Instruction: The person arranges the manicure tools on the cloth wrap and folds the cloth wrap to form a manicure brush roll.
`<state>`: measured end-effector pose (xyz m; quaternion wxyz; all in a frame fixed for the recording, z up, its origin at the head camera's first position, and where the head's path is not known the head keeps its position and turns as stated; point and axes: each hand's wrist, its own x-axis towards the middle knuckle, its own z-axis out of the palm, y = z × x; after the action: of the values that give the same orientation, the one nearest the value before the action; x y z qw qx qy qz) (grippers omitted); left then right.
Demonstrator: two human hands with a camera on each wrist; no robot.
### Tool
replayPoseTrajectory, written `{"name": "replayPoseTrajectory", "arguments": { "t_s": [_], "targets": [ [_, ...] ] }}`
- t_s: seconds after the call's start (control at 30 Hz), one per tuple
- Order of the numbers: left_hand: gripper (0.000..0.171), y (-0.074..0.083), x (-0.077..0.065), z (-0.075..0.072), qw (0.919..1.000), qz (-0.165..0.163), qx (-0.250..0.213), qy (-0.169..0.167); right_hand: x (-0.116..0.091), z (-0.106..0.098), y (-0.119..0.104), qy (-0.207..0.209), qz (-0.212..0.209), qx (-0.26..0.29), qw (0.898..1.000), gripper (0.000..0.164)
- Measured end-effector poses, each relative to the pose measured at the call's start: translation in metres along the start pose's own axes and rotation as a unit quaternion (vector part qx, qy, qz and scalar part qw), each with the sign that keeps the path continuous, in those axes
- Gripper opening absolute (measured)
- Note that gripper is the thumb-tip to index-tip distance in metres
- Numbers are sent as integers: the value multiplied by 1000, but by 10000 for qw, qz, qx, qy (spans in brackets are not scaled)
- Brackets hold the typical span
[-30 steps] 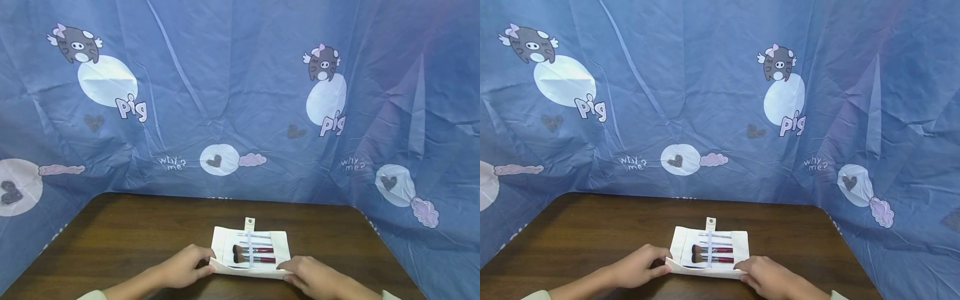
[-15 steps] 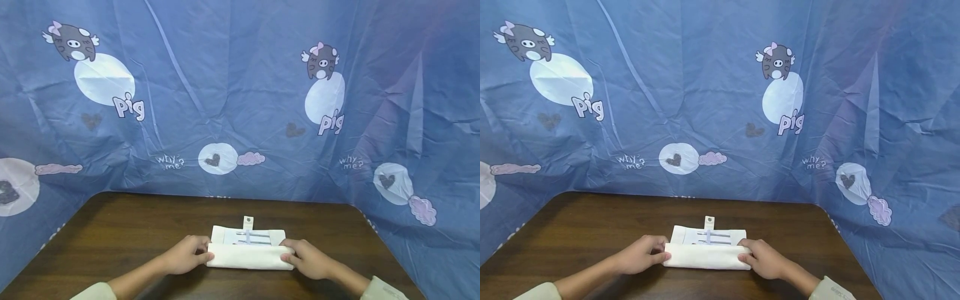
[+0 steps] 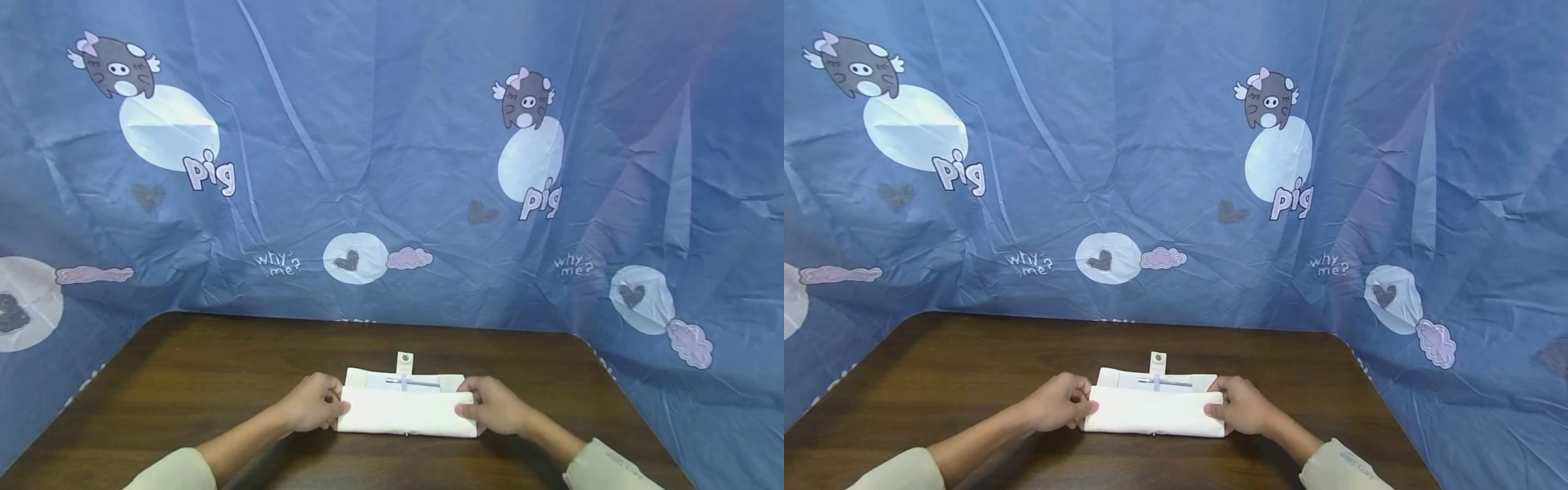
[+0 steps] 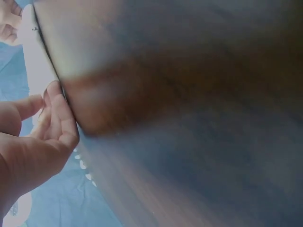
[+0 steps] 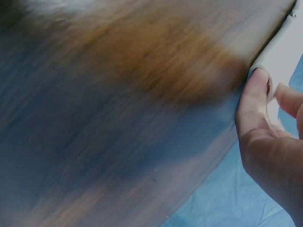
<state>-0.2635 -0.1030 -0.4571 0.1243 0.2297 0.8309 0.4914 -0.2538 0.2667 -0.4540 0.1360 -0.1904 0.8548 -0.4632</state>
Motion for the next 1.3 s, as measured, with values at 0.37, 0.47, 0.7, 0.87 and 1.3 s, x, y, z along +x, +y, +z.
{"name": "replayPoseTrajectory", "arguments": {
  "t_s": [0.37,0.47,0.7,0.87,1.3],
  "targets": [
    [17,6,1,2,9975,-650,20,260,1,1,-1,453,1094,724,9903,17],
    [18,8,2,3,9954,-879,27,378,2,2,-2,677,1417,892,9836,18],
    [24,9,6,6,9944,-783,442,559,0,5,-6,1116,1566,649,9792,27],
    [35,5,10,5,9886,252,1361,591,0,10,-12,1652,448,-1399,9753,31],
    [29,4,6,3,8839,2788,3712,-563,-14,16,-7,606,-2085,-4480,8673,41]
  ]
}}
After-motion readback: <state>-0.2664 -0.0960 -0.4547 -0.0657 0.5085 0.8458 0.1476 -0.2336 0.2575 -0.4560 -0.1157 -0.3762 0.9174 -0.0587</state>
